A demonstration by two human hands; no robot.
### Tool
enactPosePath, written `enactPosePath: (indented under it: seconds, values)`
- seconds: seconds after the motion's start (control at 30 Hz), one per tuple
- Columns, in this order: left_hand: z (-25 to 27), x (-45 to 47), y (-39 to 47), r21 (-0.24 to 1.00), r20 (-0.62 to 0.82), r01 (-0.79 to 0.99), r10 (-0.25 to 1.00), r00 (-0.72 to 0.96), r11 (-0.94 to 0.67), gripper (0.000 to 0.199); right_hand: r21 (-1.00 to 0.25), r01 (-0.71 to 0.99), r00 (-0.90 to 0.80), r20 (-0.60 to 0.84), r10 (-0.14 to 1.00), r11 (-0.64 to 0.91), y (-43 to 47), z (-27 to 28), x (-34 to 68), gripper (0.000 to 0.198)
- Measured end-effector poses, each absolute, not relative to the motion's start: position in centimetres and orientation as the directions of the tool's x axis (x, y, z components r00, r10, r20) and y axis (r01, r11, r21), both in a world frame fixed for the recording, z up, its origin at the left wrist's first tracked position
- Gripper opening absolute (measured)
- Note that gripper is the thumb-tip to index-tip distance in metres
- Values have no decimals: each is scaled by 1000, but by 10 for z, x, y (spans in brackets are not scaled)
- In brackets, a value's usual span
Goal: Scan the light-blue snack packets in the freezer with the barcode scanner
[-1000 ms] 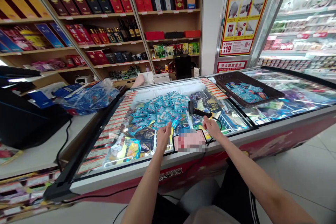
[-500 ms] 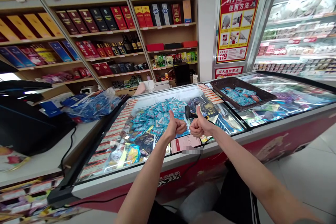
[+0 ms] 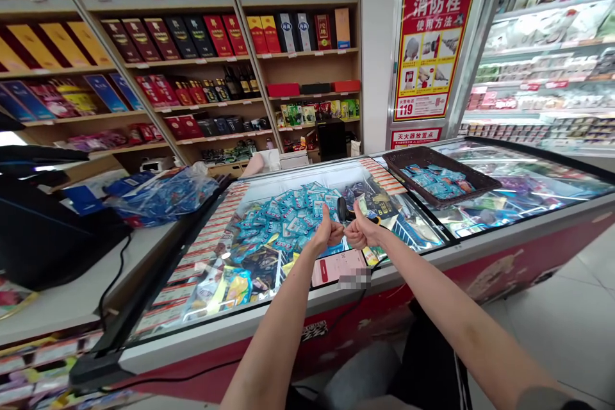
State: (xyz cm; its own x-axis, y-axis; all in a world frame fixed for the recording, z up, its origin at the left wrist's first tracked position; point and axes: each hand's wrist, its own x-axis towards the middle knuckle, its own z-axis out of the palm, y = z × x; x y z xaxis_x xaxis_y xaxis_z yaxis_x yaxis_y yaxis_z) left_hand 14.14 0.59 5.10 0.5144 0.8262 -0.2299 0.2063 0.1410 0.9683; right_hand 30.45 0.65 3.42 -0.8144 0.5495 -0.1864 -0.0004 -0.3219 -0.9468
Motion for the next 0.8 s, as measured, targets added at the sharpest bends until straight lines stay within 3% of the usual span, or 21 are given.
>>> enactPosePath:
  seconds: [0.07, 0.1, 0.17, 0.2, 0.27, 0.3, 0.37, 0.4, 0.53, 0.63, 0.7, 0.8]
  values:
    - [49, 137, 8, 975, -200, 184, 854, 481, 125, 75, -978, 107, -734, -201, 649, -182, 9, 37, 306, 78]
    - [47, 134, 9, 979, -182, 166, 867, 464, 117, 77, -978, 199, -630, -177, 756, -63, 11, 38, 307, 81]
    - [42, 128, 10, 983, -167, 140, 892, 421, 118, 84, -878, 453, -320, -1, 947, 153, 15, 38, 311, 84]
    - [40, 125, 11, 981, -177, 141, 902, 395, 131, 87, -761, 612, -144, 162, 976, 217, 18, 37, 314, 80]
    - [35, 121, 12, 970, -228, 160, 919, 323, 184, 85, -678, 705, -55, 241, 969, 209, 23, 31, 321, 64]
    - [32, 121, 12, 963, -252, 168, 925, 285, 211, 79, -544, 813, -58, 278, 959, 207, 25, 27, 324, 59]
    - [28, 125, 11, 955, -282, 160, 933, 225, 250, 67, -318, 935, -92, 204, 975, 155, 28, 18, 330, 61]
    - [25, 128, 10, 955, -284, 150, 935, 211, 256, 61, -303, 942, -91, 189, 978, 146, 28, 14, 332, 59]
    - [17, 148, 7, 963, -268, 87, 948, 171, 257, 51, -319, 937, -91, 173, 981, 143, 25, 8, 324, 39]
    - [19, 161, 8, 975, -212, -29, 963, 166, 219, 51, -362, 921, -74, 193, 978, 141, 12, 14, 299, 40]
    - [27, 162, 9, 979, -153, -115, 977, 149, 171, 52, -483, 860, -49, 243, 969, 164, -2, 19, 276, 44]
    - [47, 143, 11, 977, -81, -191, 992, 92, 98, 53, -645, 684, -129, 353, 927, 341, -23, 27, 241, 49]
